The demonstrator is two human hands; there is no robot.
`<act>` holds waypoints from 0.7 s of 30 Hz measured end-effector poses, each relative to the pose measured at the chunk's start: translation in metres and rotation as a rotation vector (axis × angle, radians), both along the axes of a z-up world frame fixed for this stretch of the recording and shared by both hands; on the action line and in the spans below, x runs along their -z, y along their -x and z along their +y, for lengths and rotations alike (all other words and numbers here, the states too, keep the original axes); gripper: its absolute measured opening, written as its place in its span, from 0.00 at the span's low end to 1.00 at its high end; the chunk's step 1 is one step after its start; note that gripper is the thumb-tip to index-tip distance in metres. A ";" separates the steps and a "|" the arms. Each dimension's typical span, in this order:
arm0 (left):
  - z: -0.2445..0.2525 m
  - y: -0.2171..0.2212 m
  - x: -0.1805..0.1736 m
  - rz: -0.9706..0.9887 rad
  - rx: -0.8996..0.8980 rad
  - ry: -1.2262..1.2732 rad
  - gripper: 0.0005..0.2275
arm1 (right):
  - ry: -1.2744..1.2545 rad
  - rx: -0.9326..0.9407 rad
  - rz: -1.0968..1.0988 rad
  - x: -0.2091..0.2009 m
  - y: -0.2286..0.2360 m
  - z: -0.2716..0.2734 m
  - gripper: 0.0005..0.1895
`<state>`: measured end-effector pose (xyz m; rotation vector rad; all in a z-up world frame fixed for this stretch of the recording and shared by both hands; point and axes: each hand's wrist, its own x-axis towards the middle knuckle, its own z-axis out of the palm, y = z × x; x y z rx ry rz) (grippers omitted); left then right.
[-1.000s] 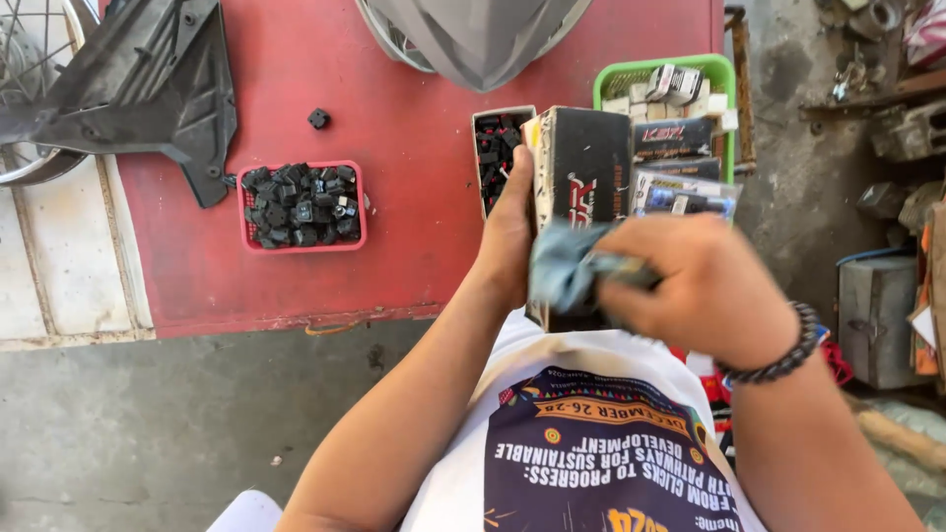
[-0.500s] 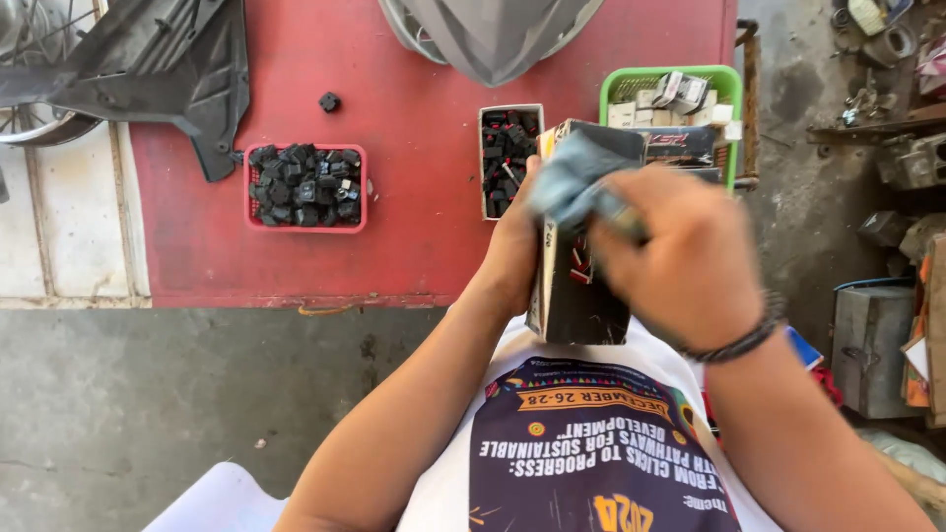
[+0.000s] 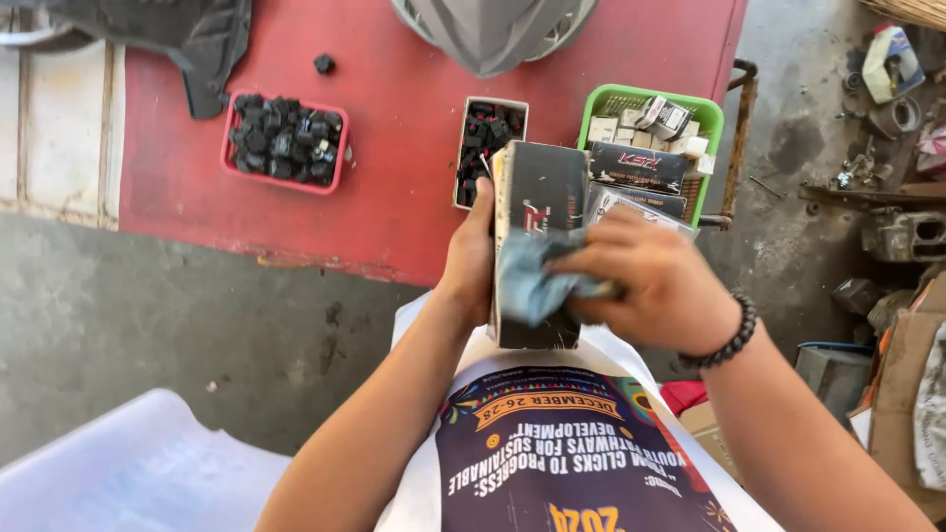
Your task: The person wipes the exterior of a small cardboard box with a cloth, rotating it to clean multiple sides. The person then opens the box to reveal two light bulbs inside and picks one up for a closer look.
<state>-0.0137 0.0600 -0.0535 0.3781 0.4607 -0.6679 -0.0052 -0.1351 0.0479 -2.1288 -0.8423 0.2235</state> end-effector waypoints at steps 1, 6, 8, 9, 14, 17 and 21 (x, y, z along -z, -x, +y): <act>-0.004 0.003 -0.015 0.004 -0.024 0.000 0.36 | 0.000 -0.024 0.004 -0.003 -0.002 0.000 0.22; 0.002 0.016 -0.023 0.254 -0.038 -0.550 0.32 | 0.061 0.023 -0.216 -0.017 -0.004 0.029 0.15; 0.011 0.013 -0.019 0.199 -0.092 -0.568 0.30 | 0.037 -0.126 -0.181 -0.021 -0.002 0.032 0.14; 0.014 0.004 -0.016 0.135 -0.133 -0.576 0.29 | 0.024 -0.261 -0.151 -0.024 -0.004 0.032 0.14; 0.007 -0.018 -0.027 0.176 0.002 -0.512 0.30 | 0.055 0.113 -0.188 -0.023 -0.015 0.036 0.12; 0.018 -0.037 -0.005 0.058 -0.020 -0.422 0.28 | 0.083 0.106 -0.279 -0.031 -0.016 0.053 0.11; 0.025 -0.055 -0.051 0.121 0.140 -0.641 0.32 | 0.073 0.115 -0.185 -0.020 -0.029 0.031 0.11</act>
